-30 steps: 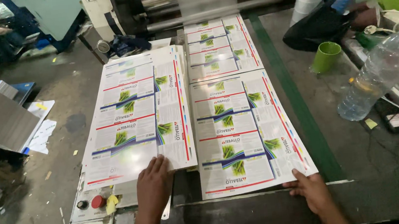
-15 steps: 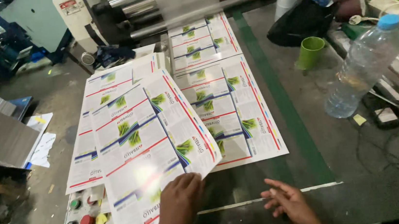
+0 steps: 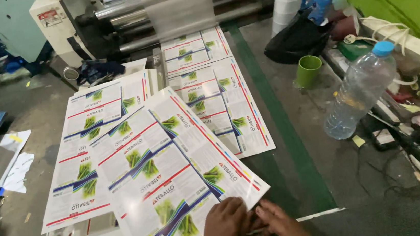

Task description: The person stacks freshly printed sheets of paper on a conveyor belt. They repeatedly pick up the printed sheets and place them onto a growing pile.

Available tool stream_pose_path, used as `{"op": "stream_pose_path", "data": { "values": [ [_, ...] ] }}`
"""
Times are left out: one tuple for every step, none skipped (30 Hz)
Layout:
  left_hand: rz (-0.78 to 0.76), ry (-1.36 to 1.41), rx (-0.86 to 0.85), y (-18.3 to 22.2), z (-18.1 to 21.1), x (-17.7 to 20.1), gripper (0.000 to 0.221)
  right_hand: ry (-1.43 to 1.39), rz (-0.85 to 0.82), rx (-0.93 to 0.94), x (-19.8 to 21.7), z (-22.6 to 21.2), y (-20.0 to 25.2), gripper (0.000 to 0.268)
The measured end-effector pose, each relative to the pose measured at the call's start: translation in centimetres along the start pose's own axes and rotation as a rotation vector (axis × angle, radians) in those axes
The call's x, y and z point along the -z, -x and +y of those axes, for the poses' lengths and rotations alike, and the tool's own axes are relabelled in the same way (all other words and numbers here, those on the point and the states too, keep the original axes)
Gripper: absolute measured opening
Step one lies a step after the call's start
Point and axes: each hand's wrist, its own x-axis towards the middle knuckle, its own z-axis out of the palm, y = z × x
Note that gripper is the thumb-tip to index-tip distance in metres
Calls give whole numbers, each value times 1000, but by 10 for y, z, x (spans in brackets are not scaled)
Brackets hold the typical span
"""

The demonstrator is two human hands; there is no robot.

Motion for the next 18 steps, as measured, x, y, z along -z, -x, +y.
{"op": "stream_pose_path", "data": {
  "values": [
    [-16,10,-15,5,0,-9,20,-79,-9,16,5,10,-6,47],
    [-36,17,-27,13,1,-16,22,-161,-20,29,7,22,-11,43],
    [-34,11,-17,14,8,-10,22,-158,-30,23,8,30,-15,43],
    [-86,51,-40,14,13,-3,30,-192,41,27,9,38,-20,40],
    [-137,91,-62,15,19,2,39,-227,112,30,10,47,-24,38],
    [-137,87,-58,23,19,3,39,-227,107,27,13,53,-23,38],
    [-144,95,-78,32,20,4,41,-267,148,43,16,60,-22,39],
    [-151,102,-102,39,20,5,44,-307,189,63,18,66,-21,39],
    [-150,97,-101,44,16,16,44,-307,184,63,19,64,-13,39],
    [-120,90,-78,49,12,26,42,-238,244,39,20,62,-7,38],
    [-89,83,-55,53,8,37,40,-167,304,14,21,60,0,37],
    [-86,77,-58,53,-2,52,40,-167,299,20,31,66,2,37],
    [-56,-6,37,52,-12,67,41,-179,363,54,41,72,4,36],
    [-27,-87,133,53,-22,82,42,-193,430,84,50,80,7,36],
    [-26,-90,131,58,-42,91,42,-194,427,87,58,83,11,36],
    [6,-220,214,63,-63,99,40,-184,499,105,66,86,14,37],
    [39,-349,297,68,-84,107,38,-174,572,122,74,89,18,38],
    [44,-351,296,70,-99,115,38,-173,569,127,79,87,23,38]
  ]
}}
